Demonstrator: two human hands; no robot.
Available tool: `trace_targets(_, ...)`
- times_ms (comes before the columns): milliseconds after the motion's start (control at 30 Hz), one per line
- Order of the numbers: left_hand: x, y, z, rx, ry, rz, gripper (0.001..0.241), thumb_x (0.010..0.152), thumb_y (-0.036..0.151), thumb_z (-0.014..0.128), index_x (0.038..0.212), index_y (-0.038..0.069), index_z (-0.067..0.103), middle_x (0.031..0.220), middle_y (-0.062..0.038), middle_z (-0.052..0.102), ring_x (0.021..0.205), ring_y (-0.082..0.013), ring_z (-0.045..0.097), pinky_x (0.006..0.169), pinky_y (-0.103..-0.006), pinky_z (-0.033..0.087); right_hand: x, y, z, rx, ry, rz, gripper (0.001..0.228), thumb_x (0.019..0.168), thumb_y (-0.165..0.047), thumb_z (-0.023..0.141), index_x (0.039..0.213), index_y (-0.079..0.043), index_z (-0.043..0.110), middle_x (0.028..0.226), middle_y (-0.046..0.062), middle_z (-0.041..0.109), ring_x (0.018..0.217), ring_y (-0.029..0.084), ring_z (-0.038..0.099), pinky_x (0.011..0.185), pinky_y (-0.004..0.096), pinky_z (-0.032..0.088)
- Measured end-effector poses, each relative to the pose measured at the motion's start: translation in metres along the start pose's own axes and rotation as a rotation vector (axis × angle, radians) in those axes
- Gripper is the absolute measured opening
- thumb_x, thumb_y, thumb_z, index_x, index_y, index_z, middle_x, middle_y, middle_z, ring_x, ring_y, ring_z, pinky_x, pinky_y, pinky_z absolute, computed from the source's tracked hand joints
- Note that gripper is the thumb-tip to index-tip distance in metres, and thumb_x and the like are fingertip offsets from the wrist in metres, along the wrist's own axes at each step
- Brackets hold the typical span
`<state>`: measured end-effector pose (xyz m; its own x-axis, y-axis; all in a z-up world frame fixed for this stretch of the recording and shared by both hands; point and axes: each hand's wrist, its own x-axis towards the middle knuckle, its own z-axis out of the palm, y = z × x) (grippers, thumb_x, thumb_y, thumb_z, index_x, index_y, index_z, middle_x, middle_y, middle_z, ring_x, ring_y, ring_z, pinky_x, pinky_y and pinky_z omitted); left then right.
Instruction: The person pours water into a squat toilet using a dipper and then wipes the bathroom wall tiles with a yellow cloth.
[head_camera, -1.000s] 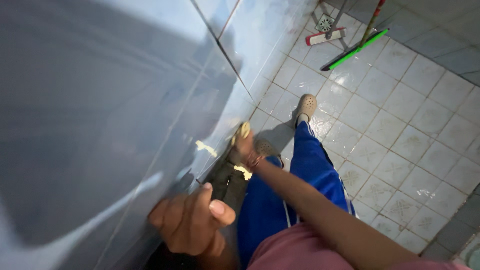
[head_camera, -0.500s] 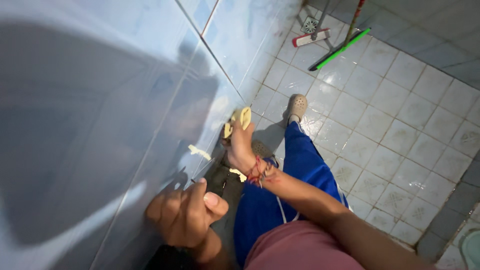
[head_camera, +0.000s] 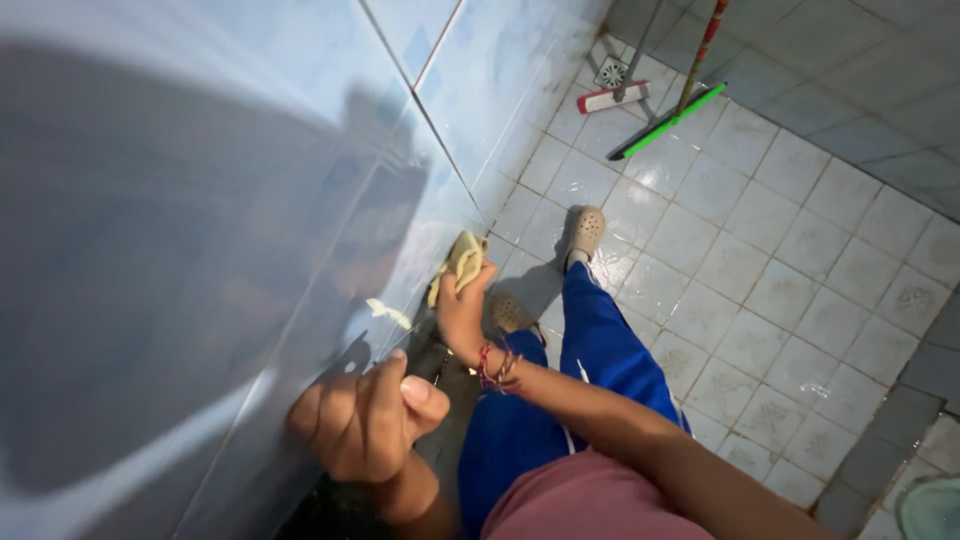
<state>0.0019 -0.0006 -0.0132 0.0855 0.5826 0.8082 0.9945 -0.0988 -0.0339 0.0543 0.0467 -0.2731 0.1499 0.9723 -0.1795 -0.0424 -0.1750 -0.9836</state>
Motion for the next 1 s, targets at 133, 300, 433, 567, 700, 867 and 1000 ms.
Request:
trace_targets(133,-0.001,0.007,-0.001,0.026,-0.035,-0.087,0.024,0.094,0.019,0.056,0.085,0.006,0.074,0.069,-0.008,0.062,0.071,-0.0243,0.059,0.077,-0.0402,0.046,0.005,-0.011,-0.002,0.007,0.002,0.051,0.039,0.099,-0.006,0.054,0.129,-0.001,0.030,0.112,0.017,0.055,0.098,0.020,0.060,0.082,0.034,0.054)
trace_targets(300,0.000,-0.001,0.007,0.011,0.057,-0.009,0.023,0.093,0.019,0.057,0.084,0.005,0.074,0.066,-0.005,0.061,0.066,-0.0230,0.055,0.072,-0.0387,0.044,-0.023,-0.115,-0.007,0.279,-0.098,0.078,0.038,0.102,-0.002,0.053,0.133,-0.003,0.031,0.105,0.012,0.052,0.082,0.014,0.053,0.065,0.028,0.048)
trace_targets(433,-0.004,0.000,0.007,0.050,0.065,-0.015,0.024,0.093,0.018,0.056,0.080,0.006,0.073,0.065,-0.006,0.061,0.065,-0.0225,0.055,0.071,-0.0385,0.043,-0.024,-0.163,-0.013,0.411,-0.181,-0.045,0.044,0.099,-0.001,0.052,0.133,-0.007,0.024,0.111,0.010,0.056,0.085,0.013,0.056,0.069,0.026,0.051)
trace_targets(567,-0.003,-0.003,0.011,0.046,0.092,0.003,0.026,0.094,0.019,0.056,0.080,0.005,0.073,0.063,-0.006,0.061,0.064,-0.0231,0.055,0.072,-0.0370,0.044,-0.014,-0.150,-0.013,0.140,-0.128,-0.488,0.049,0.096,0.005,0.053,0.136,-0.004,0.026,0.125,0.015,0.044,0.109,0.018,0.050,0.096,0.032,0.046)
trace_targets(700,-0.001,0.001,0.009,0.046,0.083,-0.004,0.026,0.094,0.018,0.056,0.080,0.005,0.074,0.060,-0.005,0.059,0.061,-0.0236,0.056,0.072,-0.0368,0.043,-0.006,-0.110,-0.010,0.235,-0.077,-0.100,0.046,0.094,0.005,0.050,0.134,-0.004,0.029,0.118,0.013,0.050,0.103,0.016,0.053,0.085,0.028,0.051)
trace_targets(867,0.003,0.004,0.012,0.011,0.108,-0.061,0.027,0.093,0.018,0.055,0.082,0.006,0.076,0.058,-0.004,0.057,0.059,-0.0229,0.053,0.070,-0.0377,0.042,0.018,-0.076,-0.010,0.227,-0.007,0.061,0.043,0.096,0.001,0.052,0.133,-0.007,0.031,0.118,0.012,0.052,0.105,0.017,0.057,0.087,0.028,0.052)
trace_targets(1000,0.006,0.009,0.010,-0.013,0.157,-0.115,0.025,0.094,0.020,0.055,0.080,0.009,0.073,0.059,-0.003,0.055,0.059,-0.0232,0.051,0.068,-0.0374,0.042,0.024,-0.105,-0.009,0.331,0.004,0.260,0.040,0.097,0.000,0.052,0.131,-0.006,0.032,0.106,0.015,0.054,0.080,0.020,0.053,0.065,0.032,0.046)
